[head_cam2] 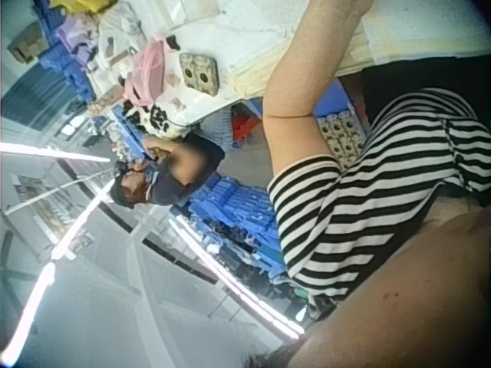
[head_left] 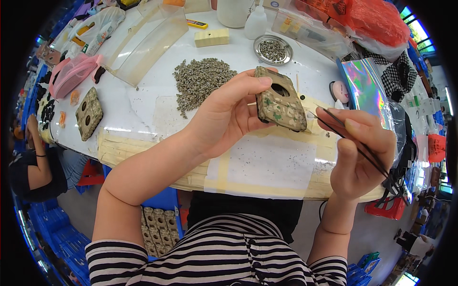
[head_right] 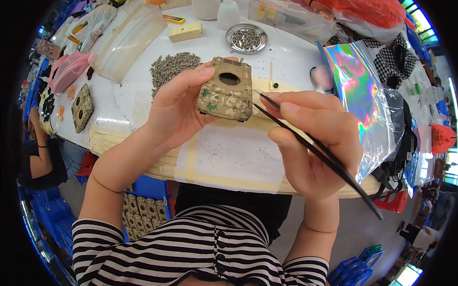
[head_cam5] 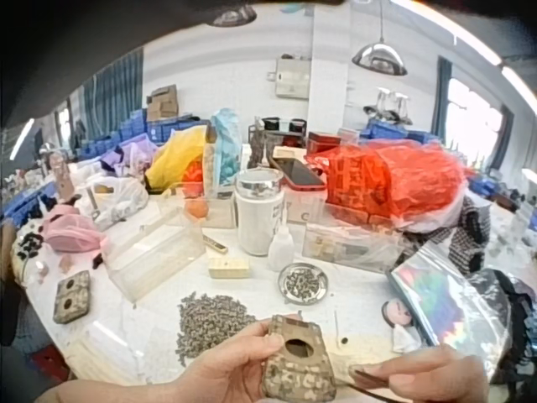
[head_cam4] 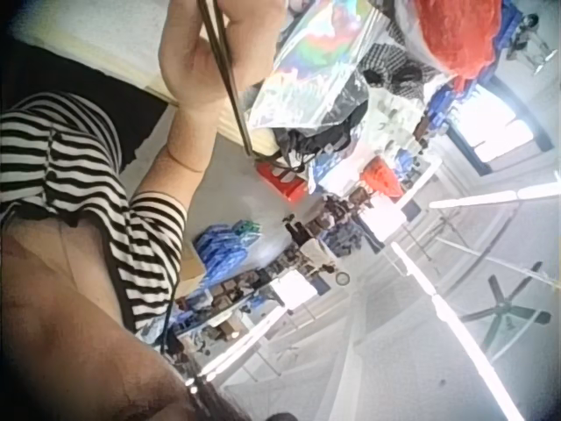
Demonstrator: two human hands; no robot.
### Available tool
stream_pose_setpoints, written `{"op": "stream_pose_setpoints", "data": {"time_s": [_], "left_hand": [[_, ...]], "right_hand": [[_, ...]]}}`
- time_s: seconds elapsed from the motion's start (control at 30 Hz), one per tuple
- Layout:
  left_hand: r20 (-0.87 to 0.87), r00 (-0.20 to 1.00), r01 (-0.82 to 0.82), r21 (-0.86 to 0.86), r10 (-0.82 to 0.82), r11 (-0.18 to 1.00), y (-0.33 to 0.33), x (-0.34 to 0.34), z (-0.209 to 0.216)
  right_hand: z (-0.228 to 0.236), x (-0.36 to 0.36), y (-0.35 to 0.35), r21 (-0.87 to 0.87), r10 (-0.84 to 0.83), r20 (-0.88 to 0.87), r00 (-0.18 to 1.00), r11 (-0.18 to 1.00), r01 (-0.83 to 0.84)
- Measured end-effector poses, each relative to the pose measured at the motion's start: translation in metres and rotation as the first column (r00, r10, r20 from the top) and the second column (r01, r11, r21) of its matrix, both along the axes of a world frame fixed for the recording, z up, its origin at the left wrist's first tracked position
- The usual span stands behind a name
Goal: The person assembles a toy tank by picking up small camouflage-patterned parts, applying adhesive with a tool, and joining the pieces together while seated at a workbench.
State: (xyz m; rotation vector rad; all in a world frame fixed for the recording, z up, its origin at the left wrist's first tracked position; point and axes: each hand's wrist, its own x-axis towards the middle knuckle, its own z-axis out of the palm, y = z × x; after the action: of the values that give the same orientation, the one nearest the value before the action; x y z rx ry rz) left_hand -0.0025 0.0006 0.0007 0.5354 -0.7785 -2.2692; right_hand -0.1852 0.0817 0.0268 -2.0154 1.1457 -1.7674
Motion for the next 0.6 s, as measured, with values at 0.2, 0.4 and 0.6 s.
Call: {"op": "stream_pose_setpoints", "data": {"time_s": [0.2, 0.4, 0.6], "left_hand": [[0.017, 1.0, -0.007, 0.008, 0.007, 1.0, 0.0, 0.002, 0.0], [0.063, 0.996, -0.059, -0.084, 0.064, 0.995, 0.0, 0.0, 0.002], [0.023, 0.996, -0.082, -0.208, 0.089, 0.975, -0.006, 0.008, 0.006]], "right_hand": [[-0.002, -0.008, 0.006, -0.01, -0.011, 0.174, 0.985, 1.0, 0.013], [-0.02, -0.011, 0.017, 0.068, -0.037, 0.304, 0.952, 0.998, 0.017], [-0.035, -0.001, 0.044, 0.194, -0.02, 0.632, 0.775, 0.972, -0.133]]}}
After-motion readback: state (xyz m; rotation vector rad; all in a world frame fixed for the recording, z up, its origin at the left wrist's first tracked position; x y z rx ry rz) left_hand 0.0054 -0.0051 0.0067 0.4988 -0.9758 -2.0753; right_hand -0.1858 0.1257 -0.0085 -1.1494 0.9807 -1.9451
